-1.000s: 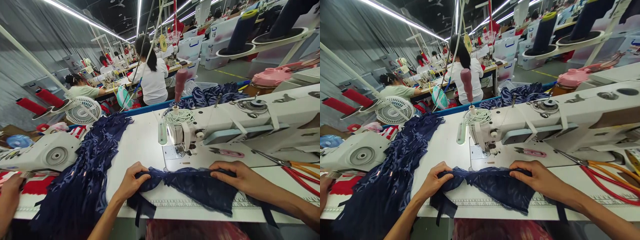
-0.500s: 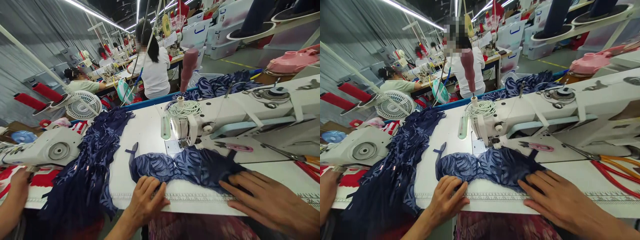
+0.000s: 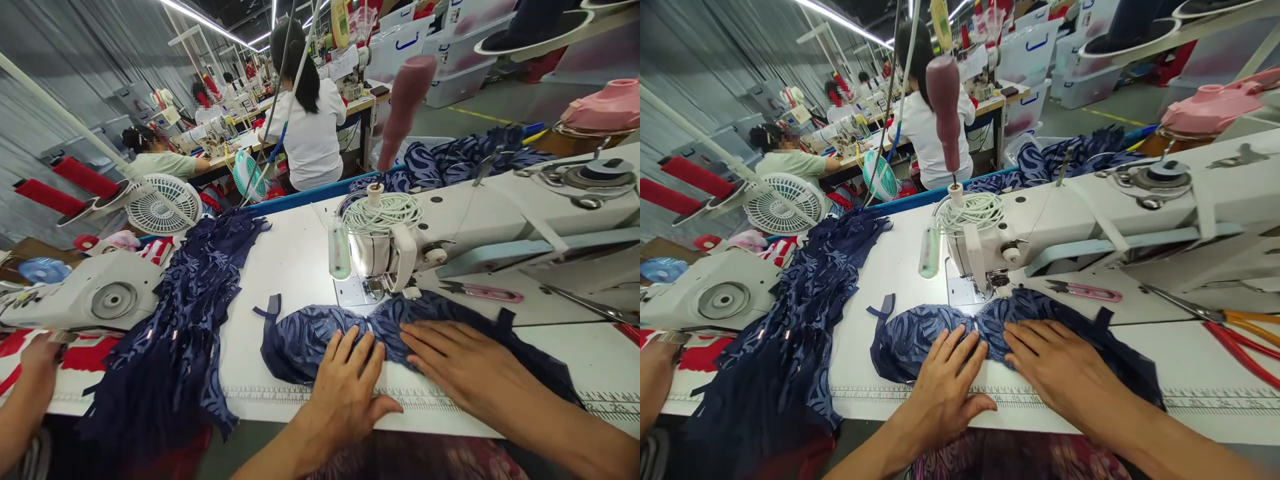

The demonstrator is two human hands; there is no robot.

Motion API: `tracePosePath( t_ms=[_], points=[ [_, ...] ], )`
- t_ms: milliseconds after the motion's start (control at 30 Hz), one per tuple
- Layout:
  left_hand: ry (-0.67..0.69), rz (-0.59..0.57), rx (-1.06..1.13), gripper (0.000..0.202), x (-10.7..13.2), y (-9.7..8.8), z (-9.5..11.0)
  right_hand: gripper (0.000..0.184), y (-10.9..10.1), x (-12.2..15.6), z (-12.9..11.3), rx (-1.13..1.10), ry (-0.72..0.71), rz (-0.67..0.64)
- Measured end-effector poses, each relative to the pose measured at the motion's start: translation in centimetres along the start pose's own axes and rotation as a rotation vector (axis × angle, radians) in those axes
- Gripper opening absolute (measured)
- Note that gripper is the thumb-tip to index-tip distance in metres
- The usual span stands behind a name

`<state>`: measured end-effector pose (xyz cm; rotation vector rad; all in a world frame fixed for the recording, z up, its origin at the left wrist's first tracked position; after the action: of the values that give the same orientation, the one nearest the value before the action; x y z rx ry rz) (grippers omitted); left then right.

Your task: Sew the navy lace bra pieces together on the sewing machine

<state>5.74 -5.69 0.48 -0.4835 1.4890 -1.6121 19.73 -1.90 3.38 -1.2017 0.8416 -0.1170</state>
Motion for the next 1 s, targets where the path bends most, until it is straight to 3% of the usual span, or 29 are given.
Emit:
tracePosePath(
  t_ms=[100, 233, 300, 467, 733, 1000],
  points=[
    [0.021, -0.008, 0.023, 0.067, -0.8, 0.4, 0.7, 0.033, -0.5, -1.7, 0.2, -0.201, 0.013, -0.042],
    [0.036, 0.004, -0.020, 0.067, -1.4, 0.6, 1.4, 0.024, 3.4, -4.0, 2.4, -0.417, 0.306, -0.344],
    [0.069, 0.015, -0.061, 0.066, -1.2, 0.5, 1.8, 0.016, 5.1, -4.4, 3.8, -0.453, 0.427, -0.431],
    [0.087, 0.022, -0.083, 0.062, -1.1, 0.2, 2.3, 0.012, 6.5, -4.4, 5.6, -0.496, 0.515, -0.491],
    [0.015, -0.044, -0.051, 0.059, -1.6, 0.3, 1.8, 0.016, 5.8, -4.4, 5.0, -0.495, 0.529, -0.542],
    [0.049, -0.020, -0.112, 0.058, -1.7, 0.3, 2.3, 0.020, 6.1, -5.0, 4.9, -0.444, 0.545, -0.566]
  ],
)
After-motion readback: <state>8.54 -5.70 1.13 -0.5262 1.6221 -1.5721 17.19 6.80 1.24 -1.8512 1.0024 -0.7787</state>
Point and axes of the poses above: each hand's wrist, its own x-axis away from the middle knuckle, its own y-axis out of the palm, z = x × y, the point moved 8 cm from there along -x, towards the middle knuckle, and after that the axes turned 5 degrees about x, right-handed, at the moved point
